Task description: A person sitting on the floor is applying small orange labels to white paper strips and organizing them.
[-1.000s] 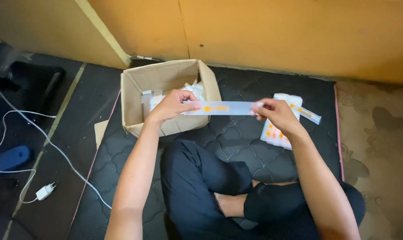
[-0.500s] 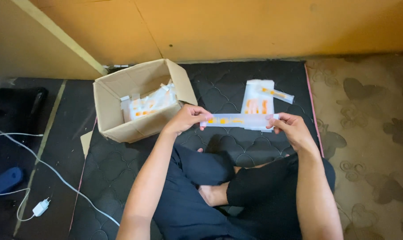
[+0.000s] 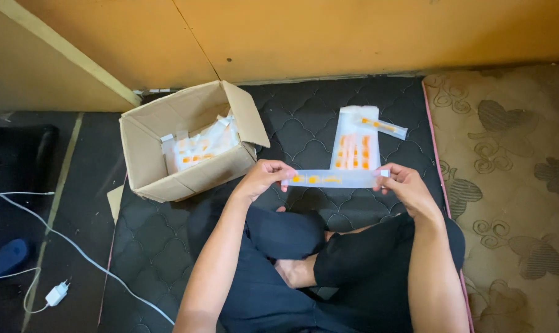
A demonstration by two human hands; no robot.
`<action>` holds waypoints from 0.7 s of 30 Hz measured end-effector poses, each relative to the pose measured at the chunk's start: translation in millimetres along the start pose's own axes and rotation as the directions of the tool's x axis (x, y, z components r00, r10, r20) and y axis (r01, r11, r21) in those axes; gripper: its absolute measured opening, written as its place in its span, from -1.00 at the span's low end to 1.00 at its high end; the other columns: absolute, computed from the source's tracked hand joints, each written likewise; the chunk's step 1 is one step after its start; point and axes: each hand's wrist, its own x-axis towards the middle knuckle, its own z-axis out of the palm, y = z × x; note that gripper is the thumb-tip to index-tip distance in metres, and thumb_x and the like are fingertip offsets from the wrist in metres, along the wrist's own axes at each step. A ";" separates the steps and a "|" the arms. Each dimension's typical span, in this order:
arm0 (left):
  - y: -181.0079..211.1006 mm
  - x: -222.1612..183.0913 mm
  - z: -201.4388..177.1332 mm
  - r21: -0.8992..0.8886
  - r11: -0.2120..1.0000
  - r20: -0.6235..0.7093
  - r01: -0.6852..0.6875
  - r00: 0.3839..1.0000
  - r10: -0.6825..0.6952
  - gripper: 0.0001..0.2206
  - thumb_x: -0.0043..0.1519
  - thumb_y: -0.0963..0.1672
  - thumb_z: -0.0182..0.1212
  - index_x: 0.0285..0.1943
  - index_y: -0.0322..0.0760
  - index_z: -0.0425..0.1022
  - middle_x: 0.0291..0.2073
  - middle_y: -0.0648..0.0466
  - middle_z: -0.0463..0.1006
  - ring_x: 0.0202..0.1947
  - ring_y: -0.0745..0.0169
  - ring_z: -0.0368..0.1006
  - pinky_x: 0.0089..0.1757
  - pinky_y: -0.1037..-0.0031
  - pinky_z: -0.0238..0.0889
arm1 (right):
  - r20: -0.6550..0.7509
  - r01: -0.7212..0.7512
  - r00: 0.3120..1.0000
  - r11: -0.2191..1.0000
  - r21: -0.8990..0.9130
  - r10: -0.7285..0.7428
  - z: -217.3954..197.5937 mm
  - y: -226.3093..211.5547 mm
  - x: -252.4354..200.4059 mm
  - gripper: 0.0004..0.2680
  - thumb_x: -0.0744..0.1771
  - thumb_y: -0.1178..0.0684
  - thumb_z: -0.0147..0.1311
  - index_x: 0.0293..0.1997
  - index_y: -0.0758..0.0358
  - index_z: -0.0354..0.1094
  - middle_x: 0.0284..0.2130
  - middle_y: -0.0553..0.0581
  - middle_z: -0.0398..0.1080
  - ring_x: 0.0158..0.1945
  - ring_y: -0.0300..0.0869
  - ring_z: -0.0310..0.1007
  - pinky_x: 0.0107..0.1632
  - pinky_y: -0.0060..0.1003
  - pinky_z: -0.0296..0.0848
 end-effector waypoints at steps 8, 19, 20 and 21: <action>6.1 -7.6 -7.5 0.025 1.000 0.058 -0.011 0.998 0.009 -0.85 0.21 -0.18 0.34 -0.12 -0.40 0.67 -0.53 -0.10 0.63 -0.54 0.22 0.57 -0.29 0.48 0.40 | 0.065 -0.023 0.998 0.997 -0.077 0.028 10.4 -10.8 -7.5 -0.91 0.26 0.25 0.26 -0.23 0.41 0.52 -0.48 0.23 0.50 -0.44 -0.20 0.41 -0.31 -0.30 0.45; -4.1 3.2 -20.3 0.072 0.997 0.169 0.023 0.985 -0.035 -0.88 0.22 -0.20 0.32 -0.12 -0.36 0.64 -0.44 -0.09 0.68 -0.44 0.18 0.63 -0.15 0.39 0.41 | 0.102 -0.022 0.994 0.994 -0.105 0.033 8.3 1.4 14.2 -0.91 0.25 0.27 0.26 -0.24 0.41 0.53 -0.48 0.18 0.46 -0.45 -0.21 0.42 -0.34 -0.29 0.51; -4.8 4.6 -20.2 0.070 0.997 0.188 0.029 0.981 -0.042 -0.89 0.22 -0.20 0.32 -0.12 -0.36 0.63 -0.43 -0.09 0.68 -0.42 0.18 0.62 -0.15 0.39 0.41 | 0.113 -0.027 0.993 0.994 -0.109 0.039 7.8 1.2 15.6 -0.91 0.24 0.26 0.27 -0.25 0.40 0.53 -0.49 0.16 0.45 -0.45 -0.23 0.40 -0.34 -0.30 0.49; -5.3 5.7 -20.1 0.068 0.997 0.207 0.036 0.977 -0.050 -0.89 0.22 -0.20 0.31 -0.13 -0.36 0.61 -0.42 -0.10 0.67 -0.40 0.18 0.62 -0.14 0.39 0.41 | 0.124 -0.031 0.991 0.993 -0.113 0.045 7.5 1.3 16.7 -0.91 0.23 0.26 0.28 -0.26 0.39 0.53 -0.51 0.13 0.43 -0.44 -0.24 0.39 -0.35 -0.31 0.48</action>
